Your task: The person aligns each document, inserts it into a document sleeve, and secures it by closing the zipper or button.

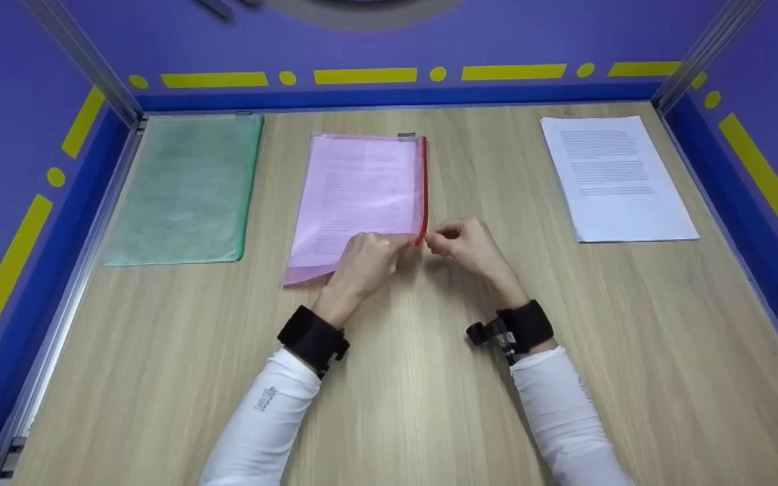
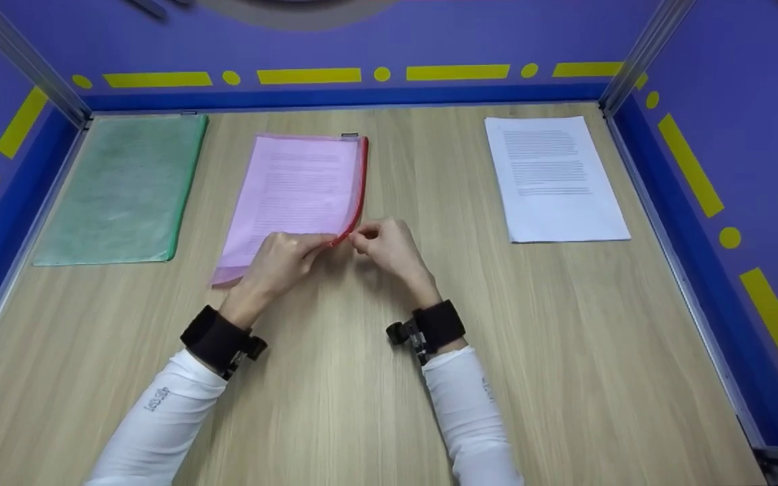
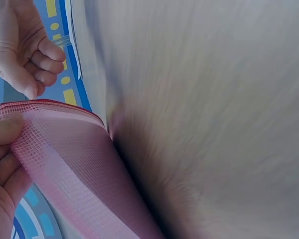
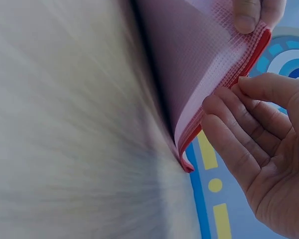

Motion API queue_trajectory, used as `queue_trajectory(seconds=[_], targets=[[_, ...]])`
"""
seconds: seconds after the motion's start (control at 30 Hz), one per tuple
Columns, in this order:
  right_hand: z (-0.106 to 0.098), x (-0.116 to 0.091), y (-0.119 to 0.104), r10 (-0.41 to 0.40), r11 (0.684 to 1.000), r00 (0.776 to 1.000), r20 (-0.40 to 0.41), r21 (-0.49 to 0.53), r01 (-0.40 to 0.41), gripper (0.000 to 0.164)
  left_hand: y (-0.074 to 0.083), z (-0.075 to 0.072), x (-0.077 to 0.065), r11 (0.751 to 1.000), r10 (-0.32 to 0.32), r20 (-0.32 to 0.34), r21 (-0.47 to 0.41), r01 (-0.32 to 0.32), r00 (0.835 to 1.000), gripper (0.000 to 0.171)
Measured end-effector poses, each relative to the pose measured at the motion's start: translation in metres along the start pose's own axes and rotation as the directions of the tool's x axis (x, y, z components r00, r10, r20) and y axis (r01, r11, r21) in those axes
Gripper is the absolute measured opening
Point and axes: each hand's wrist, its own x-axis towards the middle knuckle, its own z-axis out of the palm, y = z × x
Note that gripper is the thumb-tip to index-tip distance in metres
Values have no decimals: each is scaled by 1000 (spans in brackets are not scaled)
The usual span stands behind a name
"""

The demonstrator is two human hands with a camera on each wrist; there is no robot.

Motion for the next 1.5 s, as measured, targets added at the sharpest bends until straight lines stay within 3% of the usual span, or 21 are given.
queue_trajectory(seconds=[0.3,0.8,1.03,1.5], targets=[[-5,2,6,-36,987,997,-63,-156,26,17,2,-7,-4,997,30,55,-68,-26,998,36],[-18,9,21,-20,960,997,-80,-281,-3,17,0,-12,-14,997,62,59,-53,-59,996,25],[-39,16,28,-14,936,995,-101,-352,-23,17,1,-16,-16,993,91,22,-72,-89,996,25],[-69,21,42,72,914,987,-144,-387,-123,20,-13,-23,-25,993,103,-38,-46,-105,994,27]])
